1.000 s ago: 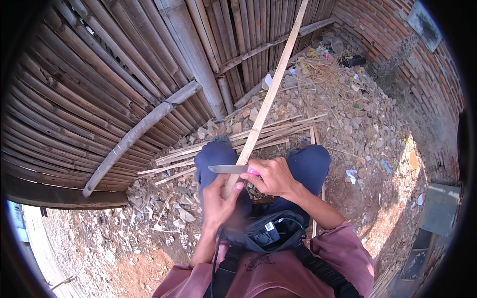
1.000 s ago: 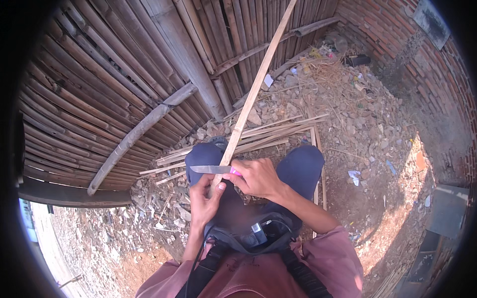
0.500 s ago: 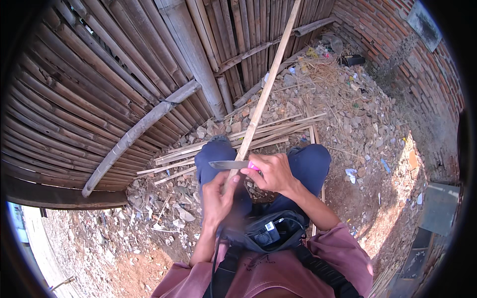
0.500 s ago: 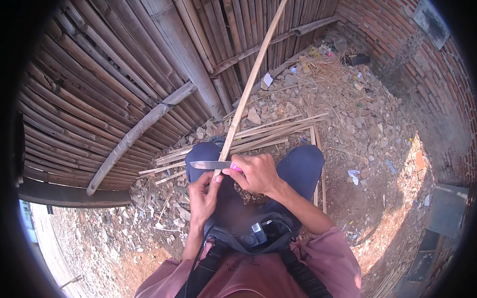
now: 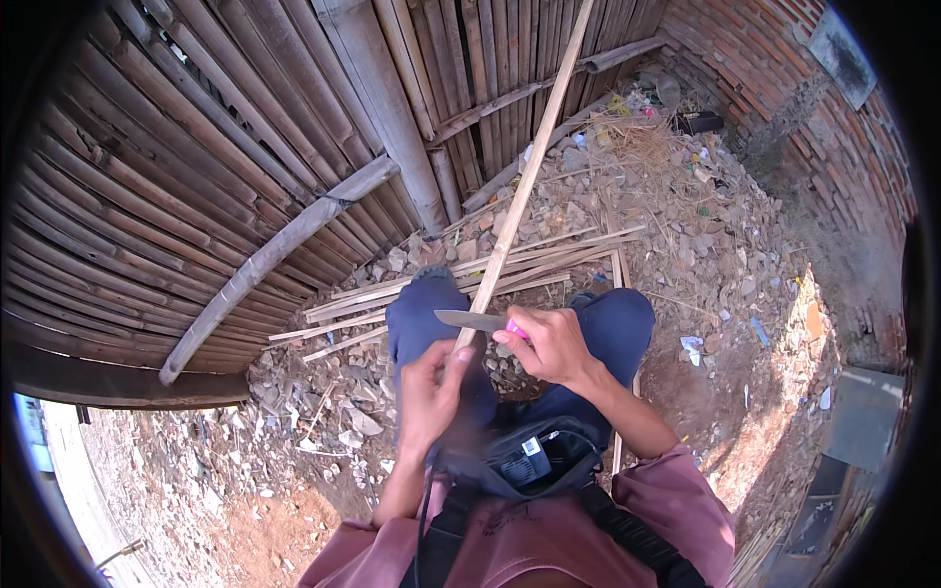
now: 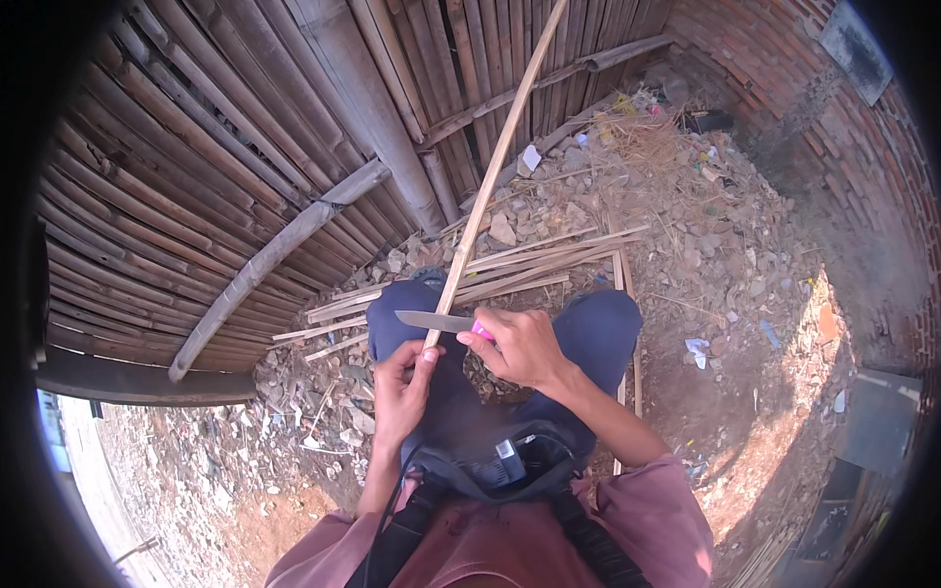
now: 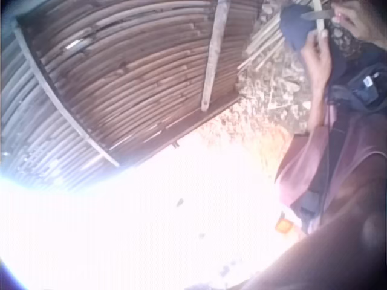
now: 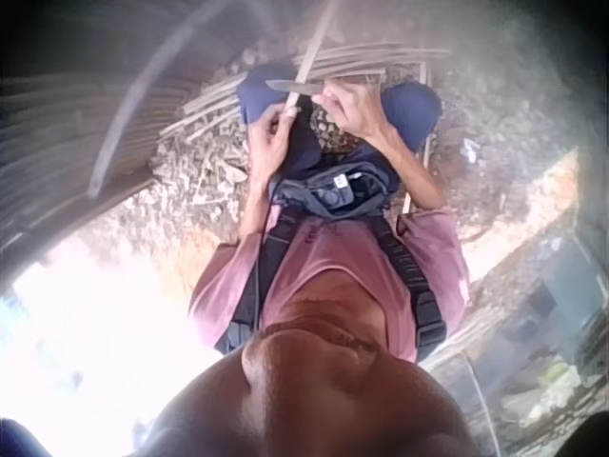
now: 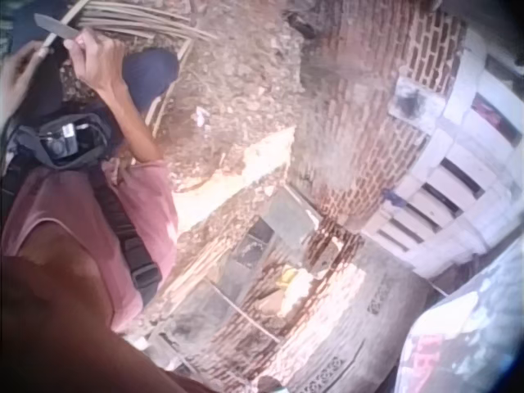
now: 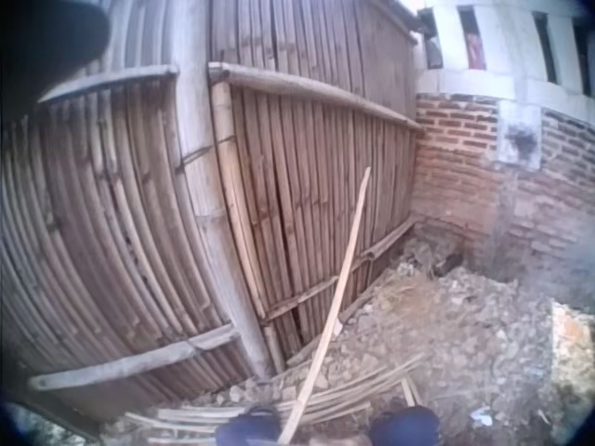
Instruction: The person whittles a strip of bamboo with a knife, repeatedly scraping the surface of the wood to smooth it.
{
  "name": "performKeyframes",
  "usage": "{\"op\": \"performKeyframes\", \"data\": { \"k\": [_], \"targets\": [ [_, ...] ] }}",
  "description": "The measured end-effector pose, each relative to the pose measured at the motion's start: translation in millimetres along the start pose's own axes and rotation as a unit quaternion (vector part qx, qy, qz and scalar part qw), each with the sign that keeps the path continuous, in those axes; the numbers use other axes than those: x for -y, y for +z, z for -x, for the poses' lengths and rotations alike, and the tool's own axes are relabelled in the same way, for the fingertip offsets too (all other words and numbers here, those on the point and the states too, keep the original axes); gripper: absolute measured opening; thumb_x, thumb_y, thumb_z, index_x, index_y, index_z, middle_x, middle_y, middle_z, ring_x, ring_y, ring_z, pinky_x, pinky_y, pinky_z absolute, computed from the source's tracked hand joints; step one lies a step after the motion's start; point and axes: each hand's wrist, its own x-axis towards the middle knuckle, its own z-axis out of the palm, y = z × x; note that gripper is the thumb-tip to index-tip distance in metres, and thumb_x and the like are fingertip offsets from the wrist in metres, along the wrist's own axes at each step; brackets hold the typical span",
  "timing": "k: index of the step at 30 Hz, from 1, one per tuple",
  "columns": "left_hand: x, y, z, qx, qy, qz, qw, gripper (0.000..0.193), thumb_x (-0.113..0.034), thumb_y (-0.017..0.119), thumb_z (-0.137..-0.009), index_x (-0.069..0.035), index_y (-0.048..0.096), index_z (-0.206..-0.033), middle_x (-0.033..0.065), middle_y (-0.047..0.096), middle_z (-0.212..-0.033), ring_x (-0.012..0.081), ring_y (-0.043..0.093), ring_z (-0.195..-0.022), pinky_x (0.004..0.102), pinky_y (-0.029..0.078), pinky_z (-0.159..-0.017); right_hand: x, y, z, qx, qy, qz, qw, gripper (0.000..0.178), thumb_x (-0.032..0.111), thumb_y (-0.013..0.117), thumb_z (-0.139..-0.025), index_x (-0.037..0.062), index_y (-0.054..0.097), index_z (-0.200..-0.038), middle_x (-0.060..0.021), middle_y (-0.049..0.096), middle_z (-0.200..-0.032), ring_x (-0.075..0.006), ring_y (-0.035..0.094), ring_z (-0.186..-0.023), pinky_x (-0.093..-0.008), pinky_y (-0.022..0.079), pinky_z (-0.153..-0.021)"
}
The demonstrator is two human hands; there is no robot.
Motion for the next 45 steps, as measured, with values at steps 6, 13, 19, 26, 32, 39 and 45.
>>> {"op": "performKeyframes", "data": {
  "k": [6,13,19,26,32,39,45],
  "targets": [
    [-0.3,-3.7,0.0,-0.008,0.009,-0.008,1.0,0.019,-0.017,0.069,-0.103,0.0,0.075,-0.111,-0.0007,0.067,-0.071,0.0024,0.049,-0.063,0.0255,0.039,-0.054,2.7,10.1,0.9,0.018,-0.002,-0.03,0.999,0.037,0.038,0.066,-0.102,0.0027,0.062,-0.091,-0.014,0.07,-0.079,-0.0379,0.07,-0.067,-0.0475,0.052,-0.057],
    [0.0,-5.0,0.2,-0.002,0.016,-0.012,1.0,0.037,-0.031,0.057,-0.111,0.001,0.074,-0.104,0.001,0.062,-0.064,0.0056,0.055,-0.057,0.027,0.044,-0.053,8.4,7.8,-2.3,0.057,-0.001,-0.05,0.997,0.039,0.041,0.063,-0.103,0.0042,0.062,-0.091,-0.0134,0.071,-0.078,-0.0375,0.07,-0.066,-0.0477,0.053,-0.057],
    [11.8,-12.1,1.9,0.022,-0.005,0.037,0.999,0.06,-0.049,0.042,-0.114,0.001,0.071,-0.096,-0.0018,0.057,-0.061,0.0047,0.053,-0.054,0.024,0.041,-0.048,13.1,7.6,2.2,0.083,-0.008,-0.041,0.996,0.041,0.044,0.063,-0.103,0.005,0.063,-0.091,-0.0145,0.071,-0.073,-0.0382,0.07,-0.063,-0.0488,0.052,-0.055],
    [13.1,-11.1,1.0,0.046,0.037,0.078,0.995,0.072,-0.06,0.036,-0.11,0.002,0.072,-0.118,-0.0003,0.062,-0.07,0.0034,0.048,-0.05,0.0215,0.036,-0.043,19.0,13.5,4.2,0.076,-0.008,-0.05,0.996,0.041,0.04,0.066,-0.102,0.0027,0.062,-0.086,-0.0167,0.068,-0.069,-0.0396,0.067,-0.061,-0.048,0.051,-0.055],
    [21.8,-6.7,1.9,-0.037,0.057,0.008,0.998,0.055,-0.043,0.044,-0.115,0.001,0.077,-0.115,0.0005,0.061,-0.062,0.0076,0.054,-0.052,0.0274,0.042,-0.049,21.0,15.9,6.6,0.07,-0.009,-0.03,0.997,0.042,0.042,0.066,-0.102,0.0037,0.063,-0.085,-0.0145,0.07,-0.07,-0.0375,0.068,-0.059,-0.047,0.051,-0.053],
    [23.4,-5.1,0.7,-0.051,0.074,-0.011,0.996,0.067,-0.053,0.042,-0.112,0.001,0.068,-0.082,-0.0011,0.057,-0.059,0.0049,0.05,-0.048,0.0238,0.036,-0.044,20.2,19.6,9.6,0.045,-0.011,-0.003,0.999,0.042,0.044,0.065,-0.102,0.005,0.064,-0.087,-0.0105,0.072,-0.072,-0.0333,0.069,-0.056,-0.0452,0.051,-0.049],
    [23.5,-1.5,-0.1,-0.069,0.074,0.005,0.995,0.065,-0.052,0.044,-0.112,-0.001,0.065,-0.077,-0.0019,0.055,-0.058,0.0045,0.048,-0.047,0.0235,0.032,-0.043,22.5,20.2,10.1,0.029,-0.015,0.014,0.999,0.042,0.044,0.066,-0.101,0.0055,0.063,-0.086,-0.0096,0.072,-0.072,-0.0322,0.069,-0.056,-0.0438,0.05,-0.048]
  ]
}}
